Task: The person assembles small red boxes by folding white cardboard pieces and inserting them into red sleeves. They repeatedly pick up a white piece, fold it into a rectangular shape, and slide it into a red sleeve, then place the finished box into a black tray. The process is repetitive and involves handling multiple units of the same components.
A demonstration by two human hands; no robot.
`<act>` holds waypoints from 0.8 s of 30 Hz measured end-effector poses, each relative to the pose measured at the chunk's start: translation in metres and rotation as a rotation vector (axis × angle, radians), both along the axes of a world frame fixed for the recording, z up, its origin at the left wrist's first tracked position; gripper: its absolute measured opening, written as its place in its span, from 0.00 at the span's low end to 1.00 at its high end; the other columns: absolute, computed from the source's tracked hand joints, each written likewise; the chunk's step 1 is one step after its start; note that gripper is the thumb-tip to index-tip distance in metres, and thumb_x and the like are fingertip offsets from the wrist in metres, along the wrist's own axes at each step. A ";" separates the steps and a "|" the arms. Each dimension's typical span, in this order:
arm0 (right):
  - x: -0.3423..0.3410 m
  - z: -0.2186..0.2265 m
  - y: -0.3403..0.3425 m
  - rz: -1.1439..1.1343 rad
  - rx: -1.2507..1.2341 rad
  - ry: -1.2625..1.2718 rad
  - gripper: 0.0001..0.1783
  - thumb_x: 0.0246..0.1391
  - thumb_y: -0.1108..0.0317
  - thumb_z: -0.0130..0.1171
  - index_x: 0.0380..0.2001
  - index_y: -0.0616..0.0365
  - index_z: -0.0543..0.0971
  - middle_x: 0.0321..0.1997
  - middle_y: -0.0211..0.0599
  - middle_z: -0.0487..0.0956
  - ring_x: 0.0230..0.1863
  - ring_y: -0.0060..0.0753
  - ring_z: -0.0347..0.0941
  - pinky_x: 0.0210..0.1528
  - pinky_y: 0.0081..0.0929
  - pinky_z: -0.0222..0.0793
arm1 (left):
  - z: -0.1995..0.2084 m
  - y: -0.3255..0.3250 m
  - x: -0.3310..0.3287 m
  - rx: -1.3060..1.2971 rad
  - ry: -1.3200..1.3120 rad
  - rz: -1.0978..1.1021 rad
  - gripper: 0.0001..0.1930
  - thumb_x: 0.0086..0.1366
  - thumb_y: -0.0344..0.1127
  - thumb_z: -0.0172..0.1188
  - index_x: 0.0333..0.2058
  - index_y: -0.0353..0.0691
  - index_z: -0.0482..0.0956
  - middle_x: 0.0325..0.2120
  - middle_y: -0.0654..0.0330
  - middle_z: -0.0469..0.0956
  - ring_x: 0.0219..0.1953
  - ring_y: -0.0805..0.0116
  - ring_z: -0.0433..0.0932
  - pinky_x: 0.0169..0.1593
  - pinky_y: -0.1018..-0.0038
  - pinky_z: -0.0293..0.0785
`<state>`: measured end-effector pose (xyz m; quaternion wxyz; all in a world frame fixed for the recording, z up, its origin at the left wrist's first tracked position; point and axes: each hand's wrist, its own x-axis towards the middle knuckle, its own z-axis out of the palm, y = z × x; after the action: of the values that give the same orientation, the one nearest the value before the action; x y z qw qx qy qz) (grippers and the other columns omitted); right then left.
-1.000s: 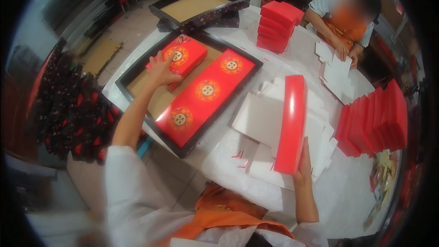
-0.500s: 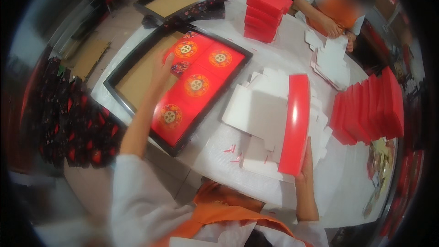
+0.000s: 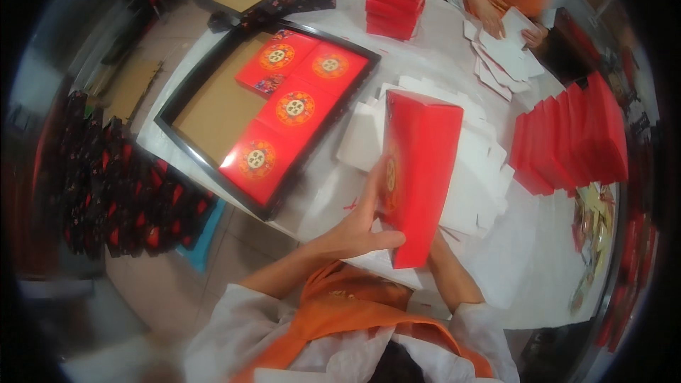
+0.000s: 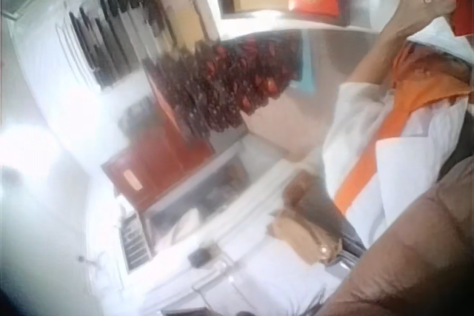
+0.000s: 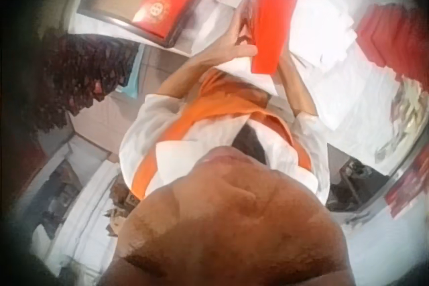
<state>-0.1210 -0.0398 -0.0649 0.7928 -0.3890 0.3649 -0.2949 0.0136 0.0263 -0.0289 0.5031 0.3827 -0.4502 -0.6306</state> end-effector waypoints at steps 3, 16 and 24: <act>0.002 -0.006 0.012 -0.031 0.038 -0.229 0.27 0.54 0.65 0.51 0.55 0.57 0.59 0.45 0.37 0.69 0.46 0.32 0.67 0.47 0.42 0.68 | 0.003 -0.001 -0.004 -0.066 -0.161 0.017 0.58 0.40 0.40 0.64 0.60 0.37 0.28 0.61 0.46 0.33 0.64 0.53 0.34 0.62 0.62 0.40; -0.005 -0.005 -0.040 -0.055 -0.840 0.373 0.21 0.57 0.70 0.42 0.54 0.60 0.62 0.46 0.37 0.70 0.50 0.27 0.64 0.53 0.23 0.57 | 0.032 0.008 0.139 -0.284 -1.211 0.370 0.50 0.35 0.49 0.66 0.59 0.42 0.53 0.58 0.42 0.48 0.60 0.44 0.49 0.60 0.61 0.51; -0.044 -0.044 -0.074 -0.160 -0.902 0.610 0.19 0.57 0.70 0.42 0.53 0.60 0.63 0.43 0.40 0.74 0.46 0.31 0.70 0.48 0.25 0.63 | 0.043 0.012 0.300 0.452 -2.123 0.231 0.46 0.32 0.56 0.61 0.56 0.56 0.60 0.58 0.49 0.51 0.56 0.37 0.52 0.51 0.48 0.61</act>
<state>-0.1645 -0.1137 -0.1087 0.3805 -0.7292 0.4441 -0.3553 0.3132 0.0379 0.0144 -0.1675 0.8554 -0.4900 0.0038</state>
